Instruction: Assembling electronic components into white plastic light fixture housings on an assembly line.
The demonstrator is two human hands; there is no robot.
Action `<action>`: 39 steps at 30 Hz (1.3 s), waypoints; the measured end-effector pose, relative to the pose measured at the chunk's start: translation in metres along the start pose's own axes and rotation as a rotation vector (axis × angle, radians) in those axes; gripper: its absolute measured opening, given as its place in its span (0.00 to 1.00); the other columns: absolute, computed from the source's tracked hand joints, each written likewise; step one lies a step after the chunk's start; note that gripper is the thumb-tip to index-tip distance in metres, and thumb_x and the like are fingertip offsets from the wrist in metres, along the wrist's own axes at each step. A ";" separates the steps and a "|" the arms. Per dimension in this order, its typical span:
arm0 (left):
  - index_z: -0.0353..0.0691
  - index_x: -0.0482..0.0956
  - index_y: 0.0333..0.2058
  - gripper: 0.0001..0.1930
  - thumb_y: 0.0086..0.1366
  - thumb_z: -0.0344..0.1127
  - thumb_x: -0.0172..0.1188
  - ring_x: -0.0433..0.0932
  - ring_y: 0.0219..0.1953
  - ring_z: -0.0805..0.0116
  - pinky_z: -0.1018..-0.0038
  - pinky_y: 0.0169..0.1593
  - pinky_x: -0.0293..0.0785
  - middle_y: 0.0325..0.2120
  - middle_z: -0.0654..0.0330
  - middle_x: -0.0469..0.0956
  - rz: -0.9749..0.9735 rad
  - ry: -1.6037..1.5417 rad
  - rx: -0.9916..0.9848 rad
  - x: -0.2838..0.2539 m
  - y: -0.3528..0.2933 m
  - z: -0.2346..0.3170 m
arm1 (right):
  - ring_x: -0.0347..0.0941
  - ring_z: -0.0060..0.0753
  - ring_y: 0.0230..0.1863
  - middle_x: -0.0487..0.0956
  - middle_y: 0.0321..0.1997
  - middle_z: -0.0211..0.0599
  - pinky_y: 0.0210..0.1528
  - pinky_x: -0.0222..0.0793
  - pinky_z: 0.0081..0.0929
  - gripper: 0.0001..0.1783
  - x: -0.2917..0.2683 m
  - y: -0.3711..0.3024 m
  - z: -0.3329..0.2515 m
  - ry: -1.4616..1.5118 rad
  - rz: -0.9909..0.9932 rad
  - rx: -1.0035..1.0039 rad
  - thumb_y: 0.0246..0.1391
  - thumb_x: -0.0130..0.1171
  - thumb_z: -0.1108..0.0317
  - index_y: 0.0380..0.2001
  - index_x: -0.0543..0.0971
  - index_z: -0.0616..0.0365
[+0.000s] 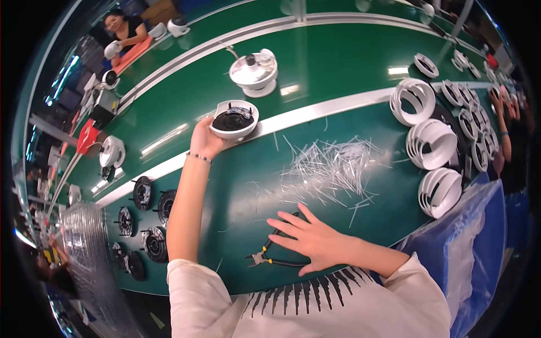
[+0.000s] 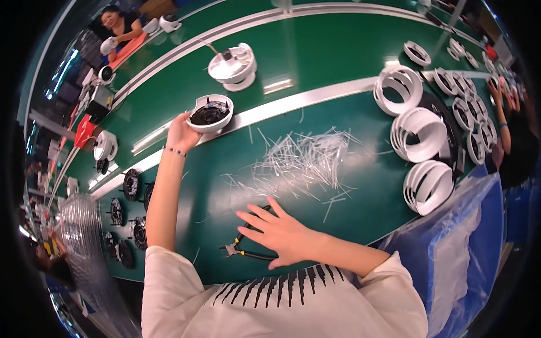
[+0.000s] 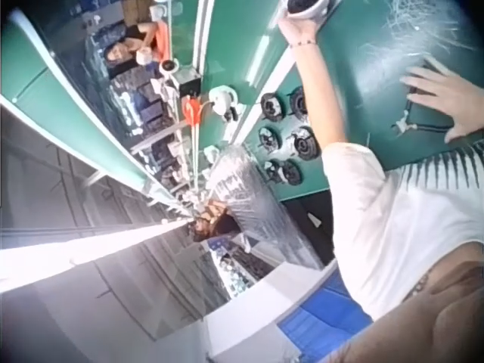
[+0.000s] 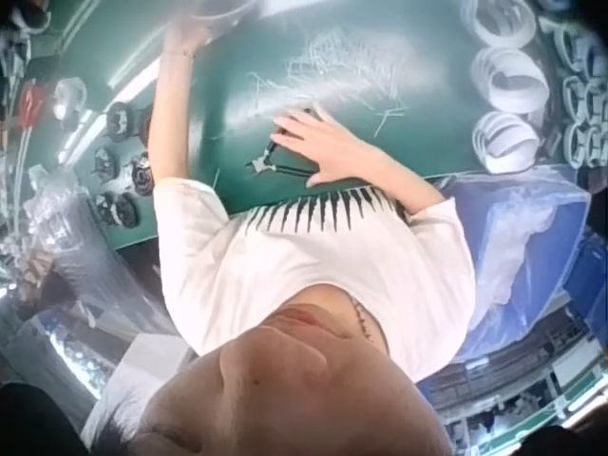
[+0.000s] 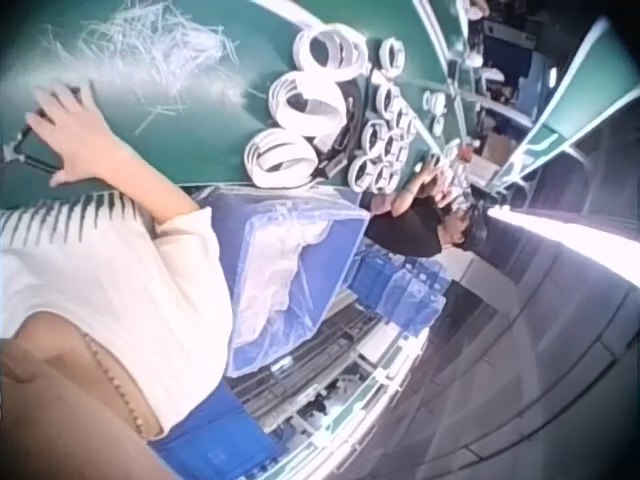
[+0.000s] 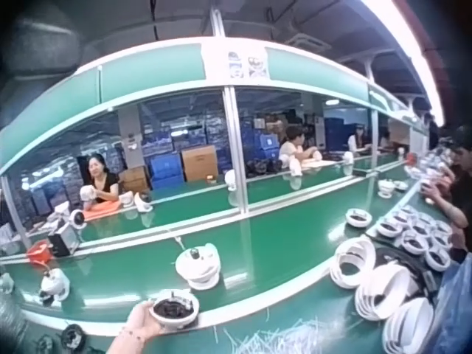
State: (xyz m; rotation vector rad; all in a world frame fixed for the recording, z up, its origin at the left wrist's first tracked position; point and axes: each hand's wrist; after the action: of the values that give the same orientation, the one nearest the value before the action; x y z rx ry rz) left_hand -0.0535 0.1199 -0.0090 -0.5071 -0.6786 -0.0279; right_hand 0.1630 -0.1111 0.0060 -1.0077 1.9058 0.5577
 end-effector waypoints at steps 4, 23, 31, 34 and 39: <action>0.25 0.62 0.42 0.17 0.60 0.34 0.36 0.68 0.46 0.57 0.66 0.52 0.63 0.44 0.46 0.68 0.121 -0.018 0.090 -0.045 0.053 0.026 | 0.43 0.45 0.63 0.49 0.61 0.45 0.58 0.33 0.59 0.54 0.007 0.004 -0.002 -0.188 -0.209 -0.017 0.21 0.67 0.48 0.55 0.57 0.56; 0.32 0.46 0.53 0.35 0.57 0.48 0.50 0.66 0.45 0.49 0.59 0.48 0.67 0.48 0.43 0.59 -0.054 -0.184 -0.135 0.111 0.129 -0.084 | 0.67 0.38 0.28 0.70 0.29 0.39 0.30 0.65 0.27 0.26 -0.053 -0.046 0.017 0.054 0.799 0.388 0.19 0.53 0.77 0.34 0.71 0.63; 0.35 0.51 0.52 0.26 0.51 0.18 0.35 0.66 0.48 0.52 0.60 0.49 0.69 0.48 0.48 0.60 -0.221 -0.006 0.174 0.128 0.093 -0.104 | 0.71 0.45 0.39 0.69 0.41 0.54 0.38 0.68 0.33 0.31 -0.043 -0.095 0.024 1.352 0.870 0.283 0.40 0.49 0.67 0.48 0.60 0.76; 0.33 0.51 0.50 0.26 0.48 0.17 0.37 0.69 0.45 0.54 0.61 0.41 0.76 0.46 0.49 0.62 -0.397 0.358 0.141 0.110 0.018 -0.093 | 0.70 0.46 0.41 0.69 0.43 0.53 0.41 0.68 0.36 0.29 -0.050 -0.088 0.034 1.669 0.645 0.225 0.48 0.43 0.64 0.51 0.58 0.72; 0.37 0.45 0.53 0.32 0.46 0.17 0.39 0.65 0.48 0.55 0.64 0.38 0.77 0.47 0.49 0.58 -0.502 0.733 0.077 0.097 -0.061 -0.075 | 0.72 0.42 0.38 0.69 0.43 0.49 0.38 0.70 0.31 0.26 -0.054 -0.073 0.054 1.587 0.516 0.223 0.54 0.38 0.60 0.52 0.59 0.69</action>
State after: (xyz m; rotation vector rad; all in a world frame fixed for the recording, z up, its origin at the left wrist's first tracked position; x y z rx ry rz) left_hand 0.0558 0.0448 0.0271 -0.2104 -0.0695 -0.6289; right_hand 0.2653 -0.0919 0.0259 -0.7931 3.5495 -0.4197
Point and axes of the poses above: each hand's wrist, its own y-axis towards the middle knuckle, its own x-axis out of the palm, z = x × y
